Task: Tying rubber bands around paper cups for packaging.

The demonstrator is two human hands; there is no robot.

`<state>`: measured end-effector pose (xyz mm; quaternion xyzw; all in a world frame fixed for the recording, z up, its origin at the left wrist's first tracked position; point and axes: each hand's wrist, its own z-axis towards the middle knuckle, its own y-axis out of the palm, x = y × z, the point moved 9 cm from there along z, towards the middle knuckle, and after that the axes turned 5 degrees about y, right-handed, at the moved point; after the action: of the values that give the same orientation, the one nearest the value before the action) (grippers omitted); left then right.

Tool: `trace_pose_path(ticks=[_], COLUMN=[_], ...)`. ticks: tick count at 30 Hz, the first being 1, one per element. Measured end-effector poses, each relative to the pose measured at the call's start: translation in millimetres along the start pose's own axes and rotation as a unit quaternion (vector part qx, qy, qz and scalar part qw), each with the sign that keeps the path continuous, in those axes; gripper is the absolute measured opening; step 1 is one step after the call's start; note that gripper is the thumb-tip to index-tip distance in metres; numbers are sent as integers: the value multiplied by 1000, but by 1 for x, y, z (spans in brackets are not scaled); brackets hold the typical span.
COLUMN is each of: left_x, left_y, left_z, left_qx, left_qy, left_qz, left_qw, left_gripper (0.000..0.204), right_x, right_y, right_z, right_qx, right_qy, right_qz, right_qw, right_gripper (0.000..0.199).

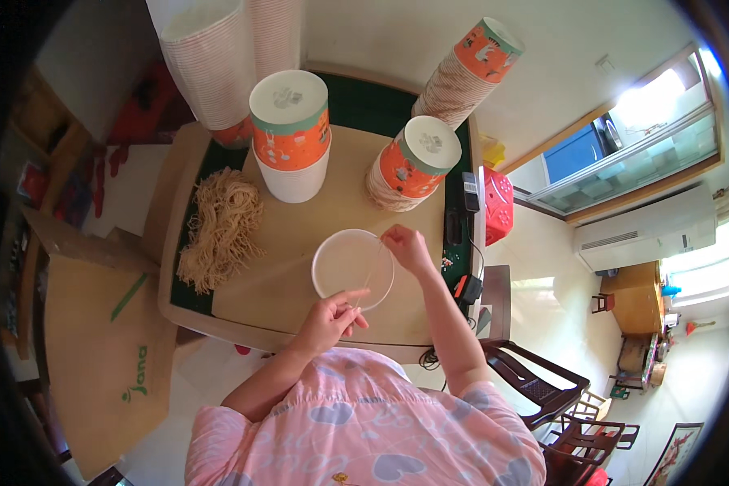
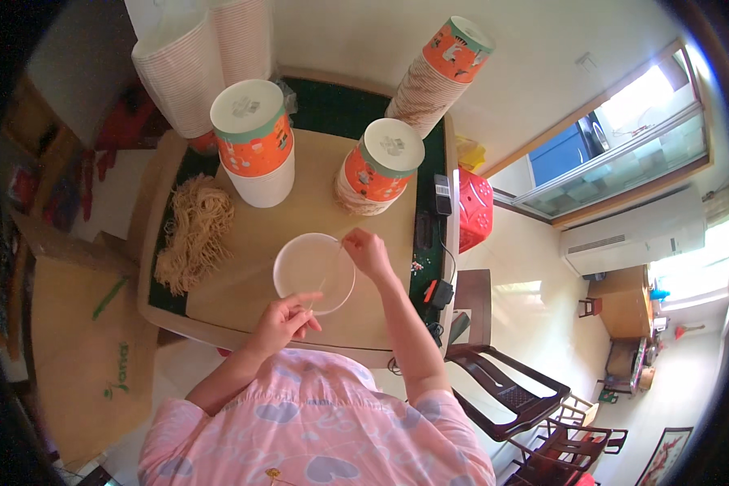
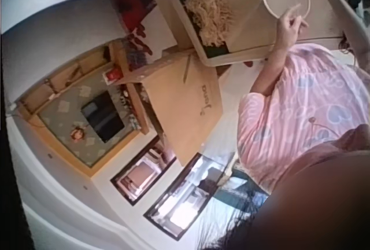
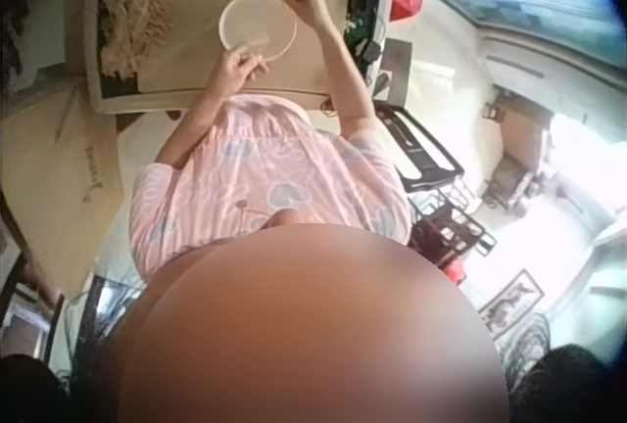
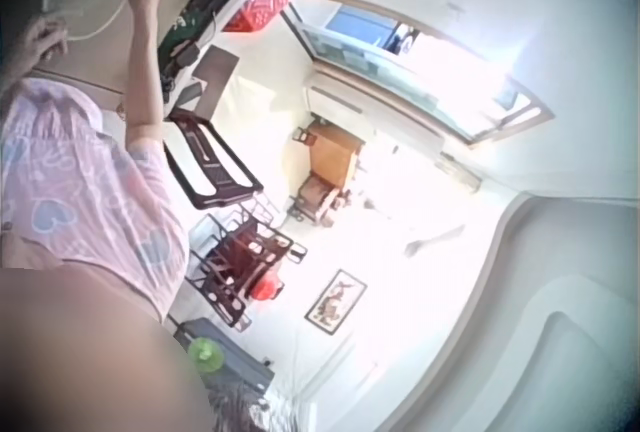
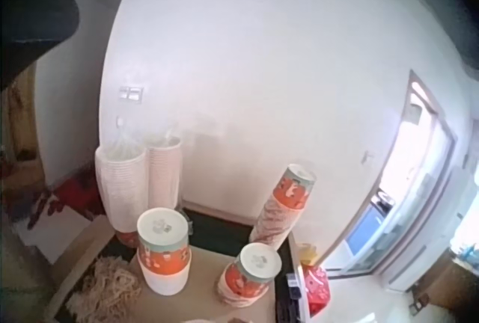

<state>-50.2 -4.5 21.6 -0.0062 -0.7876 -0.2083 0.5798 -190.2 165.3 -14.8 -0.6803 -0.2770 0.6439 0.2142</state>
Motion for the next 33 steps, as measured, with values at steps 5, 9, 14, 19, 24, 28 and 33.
trace_pose_path(ticks=[5, 9, 14, 19, 24, 28, 33], left_x=[19, 39, 38, 21, -15, -9, -15], left_y=[-8, -44, -65, -93, -133, -164, -241], left_z=[7, 15, 25, 21, -2, -3, -14], left_qx=[-23, 52, 90, 139, 214, 270, 419], left_qy=[60, 127, 147, 103, 61, 102, 221], left_qz=[-87, -186, -230, -202, -166, -194, -263], left_qw=[994, 973, 958, 964, 961, 938, 840], left_gripper=[21, 22, 23, 25, 24, 25, 33], right_x=[-30, -54, -102, -30, 2, 9, 11], right_y=[-6, 9, 97, 140, 106, 93, 97], right_z=[24, -15, -125, -140, -119, -116, -124], right_qx=[42, -41, -372, -329, -181, -172, -181], right_qy=[-56, -5, 57, 100, 102, 123, 119], right_qz=[-32, 187, 350, 355, 289, 254, 233], right_qw=[997, 982, 857, 869, 934, 944, 948], right_gripper=[14, 24, 23, 20, 23, 22, 20])
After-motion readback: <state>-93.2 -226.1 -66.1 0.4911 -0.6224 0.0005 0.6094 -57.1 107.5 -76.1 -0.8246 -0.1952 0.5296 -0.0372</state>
